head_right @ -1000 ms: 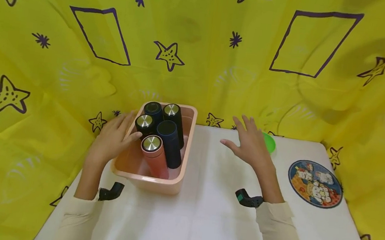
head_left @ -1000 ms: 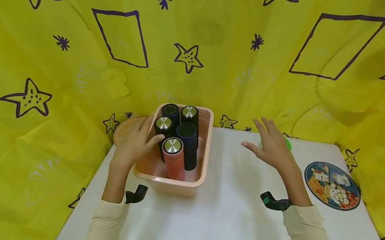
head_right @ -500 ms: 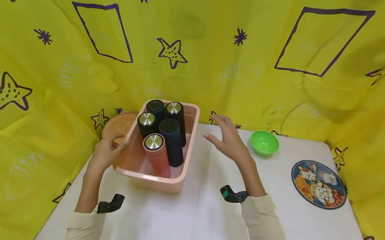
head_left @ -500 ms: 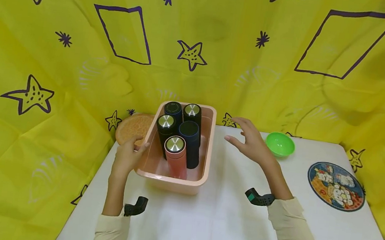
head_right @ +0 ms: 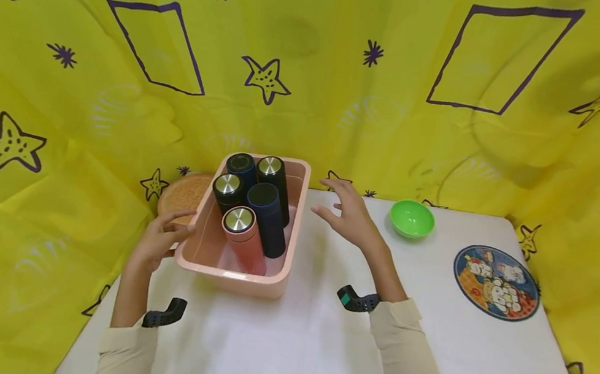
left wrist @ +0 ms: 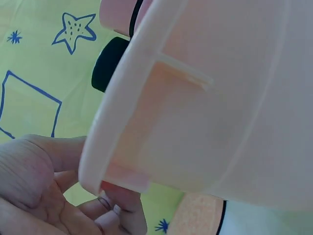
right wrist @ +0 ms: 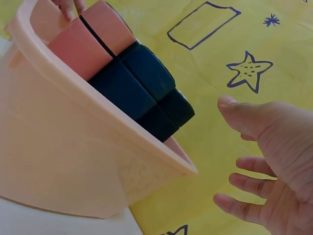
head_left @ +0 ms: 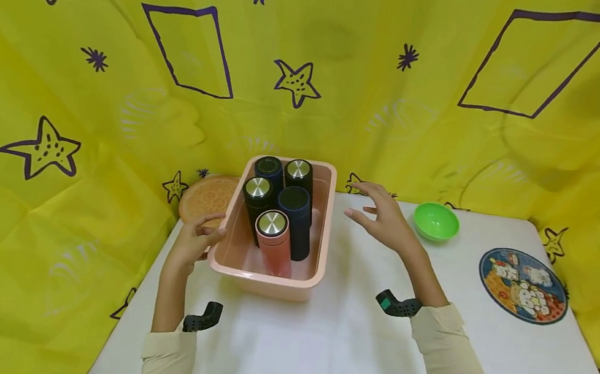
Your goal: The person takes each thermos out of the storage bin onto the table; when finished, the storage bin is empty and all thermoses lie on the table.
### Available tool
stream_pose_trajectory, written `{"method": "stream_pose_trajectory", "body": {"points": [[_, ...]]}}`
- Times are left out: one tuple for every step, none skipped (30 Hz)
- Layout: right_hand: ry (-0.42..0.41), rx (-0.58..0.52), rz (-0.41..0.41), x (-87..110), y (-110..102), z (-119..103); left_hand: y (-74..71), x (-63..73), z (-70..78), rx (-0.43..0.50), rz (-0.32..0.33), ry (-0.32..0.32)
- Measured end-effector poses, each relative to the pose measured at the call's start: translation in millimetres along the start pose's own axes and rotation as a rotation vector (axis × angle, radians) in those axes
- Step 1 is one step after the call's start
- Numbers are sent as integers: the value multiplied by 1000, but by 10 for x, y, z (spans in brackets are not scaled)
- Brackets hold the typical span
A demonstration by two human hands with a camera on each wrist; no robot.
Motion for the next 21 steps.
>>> {"method": "stream_pose_trajectory", "body": {"points": [[-2,-16,2,-9,7,0,-5,-1,-20,18,-1,-8],[-5,-30,3,-19,16,3,-11,-1,-41,35,-3,-16],[-7,-48,4,-28,26,3,-17,-1,-61,53,-8,-25],[-10,-64,5,-38,36,3,-22,0,-83,75,-10,-36],[-14,-79,5,-47,48,3,-26,0,-104,99,-9,-48],[-13,-94,4,-57,59,3,-29,-2,-125,119,-12,-59],[-13,-109,2,-65,73,2,-30,-2,-143,136,-15,-69],[-13,-119,-2,-74,86,-1,-30,-4,-161,153,-19,-79],[-11,-126,-7,-83,99,-7,-30,-6,-176,169,-21,-86],[-9,-135,-11,-94,113,-12,-28,-9,-190,186,-21,-94],[-7,-141,-17,-104,129,-18,-25,-13,-201,199,-24,-98],[-3,-143,-22,-114,144,-30,-20,-17,-210,213,-28,-102],[-4,-146,-27,-127,159,-42,-16,-21,-216,225,-30,-104],[-6,-150,-32,-139,175,-55,-12,-26,-221,237,-32,-105],[-9,-158,-37,-151,191,-69,-8,-30,-225,246,-33,-105],[-15,-164,-42,-162,208,-84,-3,-34,-230,256,-36,-105],[-19,-167,-48,-174,227,-100,2,-38,-235,265,-38,-106],[-25,-172,-55,-185,243,-119,6,-41,-241,273,-40,-107],[-31,-180,-61,-198,263,-132,9,-44,-247,278,-40,-107],[-34,-183,-67,-210,283,-148,11,-47,-254,283,-40,-108],[-38,-187,-73,-227,306,-164,11,-48,-262,287,-38,-110]]}}
Point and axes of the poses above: each hand's wrist, its own x-axis away from the middle knuckle, its own y-axis out of the palm, z = x × y, the point moved 7 cm from there along -x, towards the middle knuckle, and after that the axes turned 5 degrees about x, right-handed, at the moved point
